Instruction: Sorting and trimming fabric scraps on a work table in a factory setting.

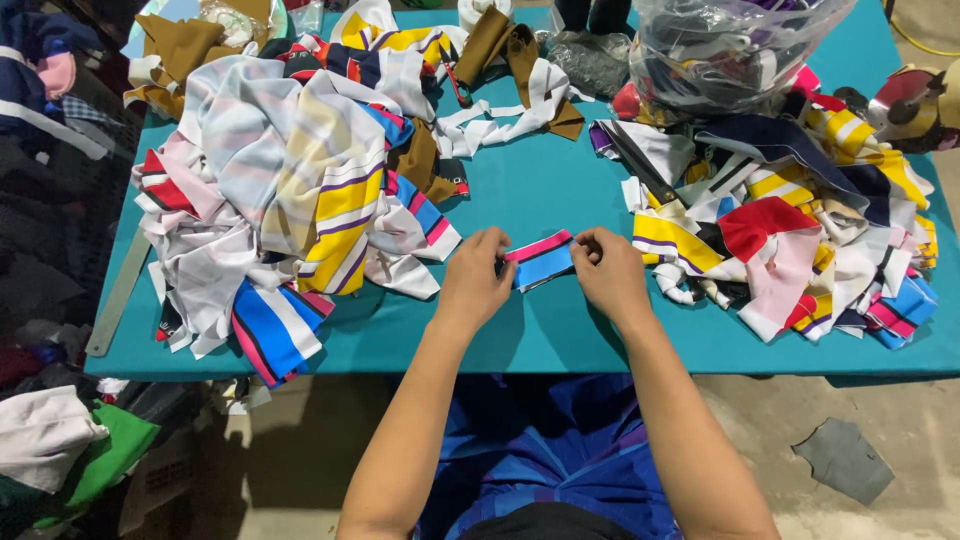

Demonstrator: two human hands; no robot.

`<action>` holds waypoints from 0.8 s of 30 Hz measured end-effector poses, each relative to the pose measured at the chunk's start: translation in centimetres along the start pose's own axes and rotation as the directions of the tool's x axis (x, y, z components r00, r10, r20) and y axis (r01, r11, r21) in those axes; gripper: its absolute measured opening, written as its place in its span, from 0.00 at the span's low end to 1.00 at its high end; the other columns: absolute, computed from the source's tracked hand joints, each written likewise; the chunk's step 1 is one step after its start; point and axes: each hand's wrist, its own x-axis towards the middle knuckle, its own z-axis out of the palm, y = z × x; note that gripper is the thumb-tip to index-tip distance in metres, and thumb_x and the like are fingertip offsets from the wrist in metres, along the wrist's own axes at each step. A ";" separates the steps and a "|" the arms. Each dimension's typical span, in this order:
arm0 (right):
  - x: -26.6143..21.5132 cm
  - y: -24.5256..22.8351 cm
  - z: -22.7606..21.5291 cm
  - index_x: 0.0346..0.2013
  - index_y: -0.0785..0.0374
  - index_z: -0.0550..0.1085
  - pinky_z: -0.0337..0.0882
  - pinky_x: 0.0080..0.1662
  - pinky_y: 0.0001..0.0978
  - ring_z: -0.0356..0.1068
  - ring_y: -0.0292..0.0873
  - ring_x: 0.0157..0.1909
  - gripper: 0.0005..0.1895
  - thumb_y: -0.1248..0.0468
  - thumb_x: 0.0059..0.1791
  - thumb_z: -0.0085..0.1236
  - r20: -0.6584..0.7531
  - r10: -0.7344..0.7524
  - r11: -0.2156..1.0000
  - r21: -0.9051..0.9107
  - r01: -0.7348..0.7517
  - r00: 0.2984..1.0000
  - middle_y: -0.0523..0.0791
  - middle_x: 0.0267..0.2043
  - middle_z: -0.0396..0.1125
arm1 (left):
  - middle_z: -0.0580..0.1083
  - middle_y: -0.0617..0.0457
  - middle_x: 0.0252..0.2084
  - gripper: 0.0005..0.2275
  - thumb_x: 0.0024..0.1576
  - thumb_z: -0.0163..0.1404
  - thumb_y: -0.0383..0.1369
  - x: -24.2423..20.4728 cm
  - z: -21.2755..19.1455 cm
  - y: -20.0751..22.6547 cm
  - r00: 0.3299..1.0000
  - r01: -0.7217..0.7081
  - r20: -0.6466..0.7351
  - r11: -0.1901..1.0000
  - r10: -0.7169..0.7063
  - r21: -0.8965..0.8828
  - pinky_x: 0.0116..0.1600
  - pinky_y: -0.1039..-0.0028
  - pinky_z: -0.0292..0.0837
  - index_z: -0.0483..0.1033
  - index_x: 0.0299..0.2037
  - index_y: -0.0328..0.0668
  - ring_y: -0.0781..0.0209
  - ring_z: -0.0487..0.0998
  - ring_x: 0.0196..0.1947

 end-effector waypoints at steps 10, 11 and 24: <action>-1.2 -1.2 1.7 0.42 0.68 0.79 0.75 0.43 0.45 0.74 0.54 0.39 0.10 0.64 0.52 0.58 -0.149 -0.077 0.997 0.007 0.079 0.986 0.54 0.35 0.74 | 0.76 0.55 0.36 0.03 0.56 0.59 0.27 -0.7 1.5 -2.3 0.956 -0.205 -0.249 0.961 0.155 -0.188 0.39 0.70 0.79 0.79 0.31 0.46 0.61 0.76 0.31; -1.3 -1.6 2.2 0.40 0.66 0.79 0.75 0.44 0.49 0.75 0.56 0.39 0.09 0.63 0.50 0.59 -0.172 -0.153 0.988 -0.041 0.148 0.973 0.54 0.35 0.74 | 0.78 0.56 0.35 0.03 0.56 0.58 0.27 -0.4 1.7 -2.5 0.958 -0.177 -0.263 0.956 0.113 -0.233 0.31 0.74 0.77 0.79 0.31 0.48 0.65 0.73 0.23; -3.1 -2.1 4.3 0.39 0.53 0.80 0.74 0.41 0.38 0.71 0.45 0.35 0.04 0.61 0.50 0.65 -0.321 -0.375 0.927 -0.105 0.361 0.870 0.42 0.33 0.72 | 0.79 0.55 0.36 0.12 0.66 0.53 0.40 -0.5 0.5 -2.1 0.941 -0.167 -0.338 0.870 0.001 -0.464 0.35 0.71 0.81 0.81 0.31 0.46 0.63 0.80 0.30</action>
